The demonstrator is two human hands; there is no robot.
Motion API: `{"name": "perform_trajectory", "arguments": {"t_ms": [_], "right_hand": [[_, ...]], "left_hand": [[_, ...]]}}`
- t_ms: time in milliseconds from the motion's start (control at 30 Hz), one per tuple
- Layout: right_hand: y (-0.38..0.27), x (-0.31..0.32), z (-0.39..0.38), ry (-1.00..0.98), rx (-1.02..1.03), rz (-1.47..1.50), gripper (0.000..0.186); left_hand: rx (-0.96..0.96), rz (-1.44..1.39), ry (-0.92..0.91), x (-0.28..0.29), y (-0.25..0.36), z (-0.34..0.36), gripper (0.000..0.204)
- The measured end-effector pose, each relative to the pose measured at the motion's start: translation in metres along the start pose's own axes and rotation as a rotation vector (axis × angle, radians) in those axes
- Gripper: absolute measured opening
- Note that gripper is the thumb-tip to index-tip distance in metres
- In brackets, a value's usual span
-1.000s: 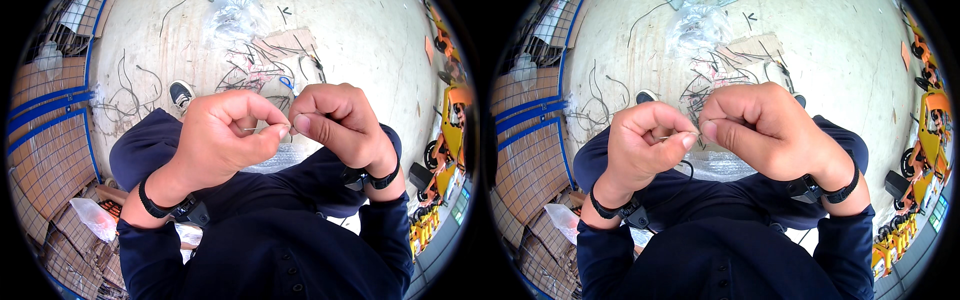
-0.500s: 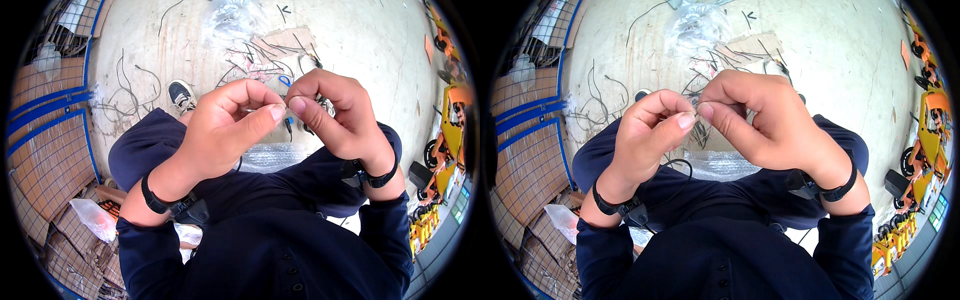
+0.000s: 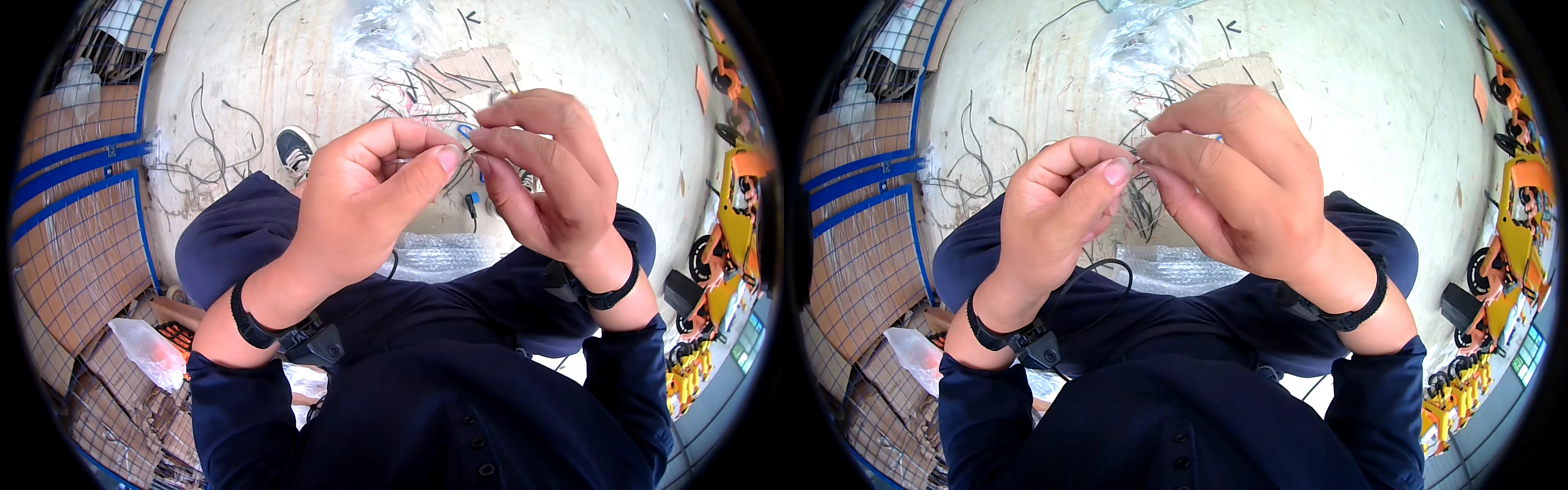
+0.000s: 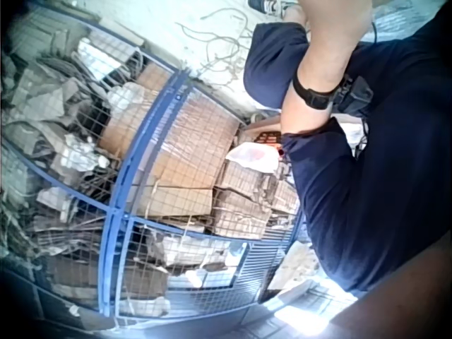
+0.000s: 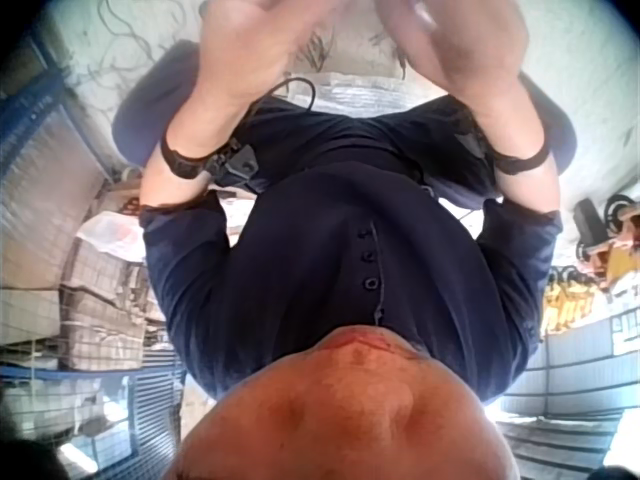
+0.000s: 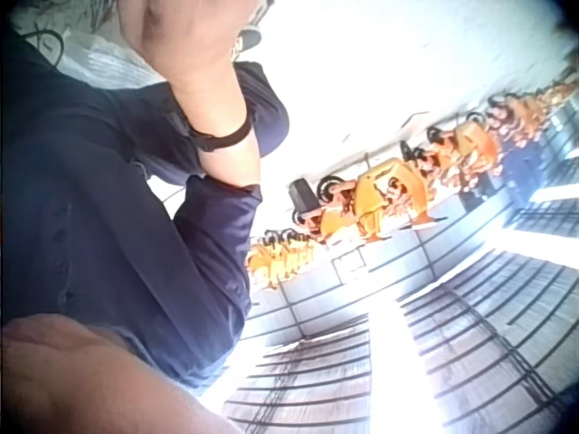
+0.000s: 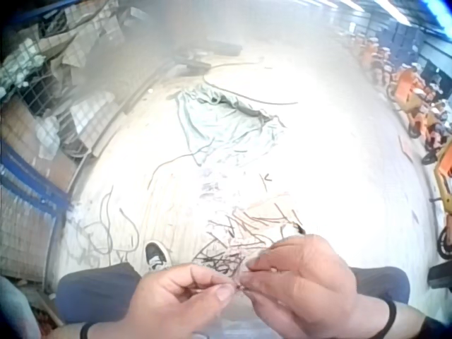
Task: The person strips the ends of wires using scissors and then twists the exposed wire ends together to join them.
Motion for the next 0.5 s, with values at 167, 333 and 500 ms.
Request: {"name": "perform_trajectory", "arguments": {"t_ms": [167, 333, 500], "right_hand": [[-0.003, -0.001, -0.001, -0.039, -0.039, -0.018, 0.025], [-0.002, -0.008, -0.007, 0.009, -0.012, -0.024, 0.025], [-0.006, -0.011, -0.006, -0.003, -0.006, -0.092, 0.023]], "left_hand": [[-0.025, 0.025, 0.018, 0.002, 0.002, -0.001, 0.016], [-0.05, 0.064, 0.043, 0.002, 0.002, -0.003, 0.015], [-0.082, 0.139, 0.046, 0.003, 0.003, -0.004, 0.012]]}}
Point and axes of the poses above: each hand's wrist, its own z-axis towards the middle knuckle, its own x-axis out of the back of the hand, y = z × x, the point moved 6 cm from there along z, towards the middle knuckle, and after that the axes turned 1 degree about -x, right-handed, at the moved point
